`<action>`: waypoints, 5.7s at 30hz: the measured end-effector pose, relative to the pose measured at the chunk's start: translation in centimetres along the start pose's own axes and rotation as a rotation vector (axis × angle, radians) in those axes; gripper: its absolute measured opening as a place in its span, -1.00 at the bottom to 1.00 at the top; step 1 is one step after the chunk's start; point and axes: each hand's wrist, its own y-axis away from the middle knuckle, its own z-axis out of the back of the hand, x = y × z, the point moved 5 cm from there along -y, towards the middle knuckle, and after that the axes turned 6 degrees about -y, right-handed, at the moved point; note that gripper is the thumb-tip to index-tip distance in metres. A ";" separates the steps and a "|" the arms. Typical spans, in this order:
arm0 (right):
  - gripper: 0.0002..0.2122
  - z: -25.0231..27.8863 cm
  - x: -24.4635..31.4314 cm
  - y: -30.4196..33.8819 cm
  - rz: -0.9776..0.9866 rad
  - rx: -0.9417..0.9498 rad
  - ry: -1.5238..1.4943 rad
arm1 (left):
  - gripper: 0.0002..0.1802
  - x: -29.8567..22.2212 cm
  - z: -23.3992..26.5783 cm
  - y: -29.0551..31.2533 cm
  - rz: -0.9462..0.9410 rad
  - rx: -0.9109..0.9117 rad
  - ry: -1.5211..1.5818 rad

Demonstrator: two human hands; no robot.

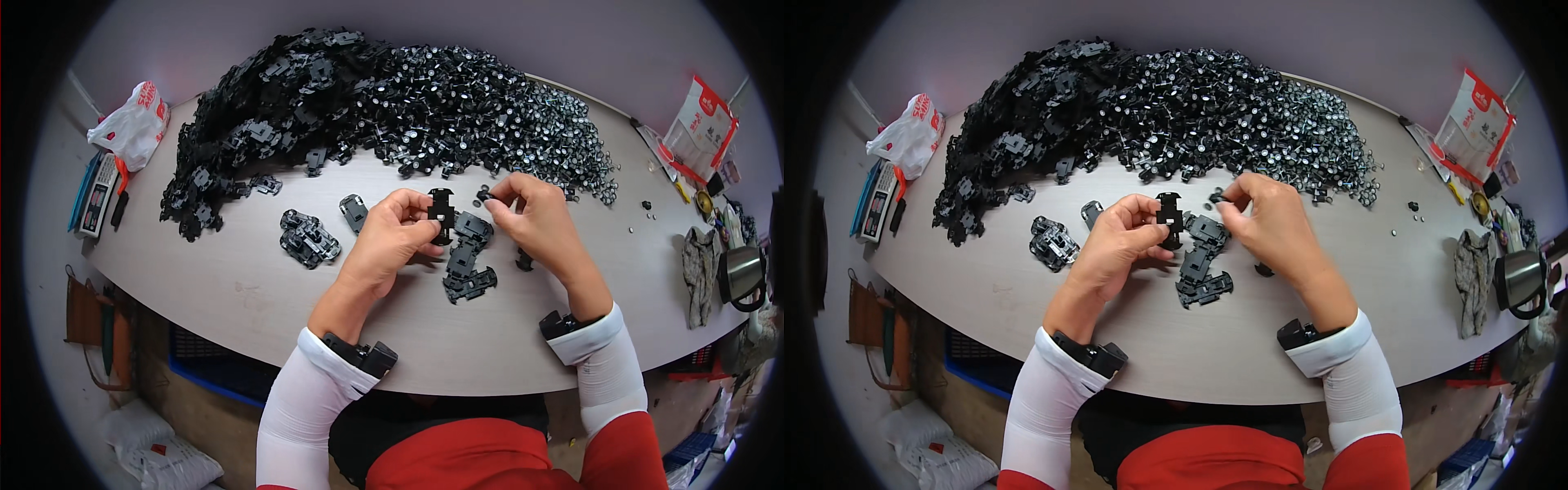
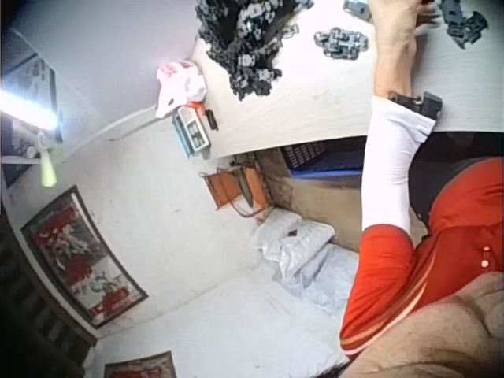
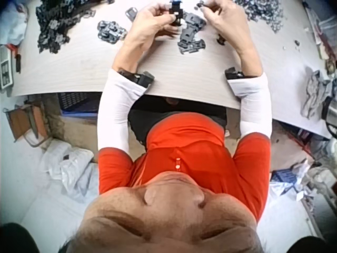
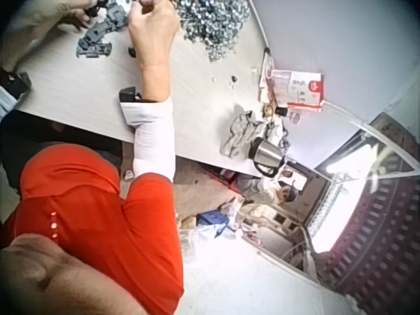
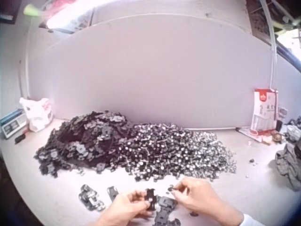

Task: Assembling small black plastic industrial or consumer components at a workstation.

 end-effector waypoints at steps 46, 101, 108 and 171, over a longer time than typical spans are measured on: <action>-0.87 2.5 -3.5 1.6 -0.125 0.117 0.031 | -0.78 0.7 -0.9 0.5 -0.071 -0.081 0.143; -0.74 -2.8 3.7 2.6 0.343 0.048 -0.077 | -0.83 1.2 -0.8 0.7 -0.102 -0.013 0.355; -0.57 -2.5 2.1 1.8 0.220 0.082 -0.281 | -0.77 0.1 -0.2 0.4 -0.054 -0.093 0.064; -0.92 3.4 -4.6 0.8 0.147 -0.093 0.230 | -0.76 1.1 -0.6 -0.1 -0.014 0.022 0.334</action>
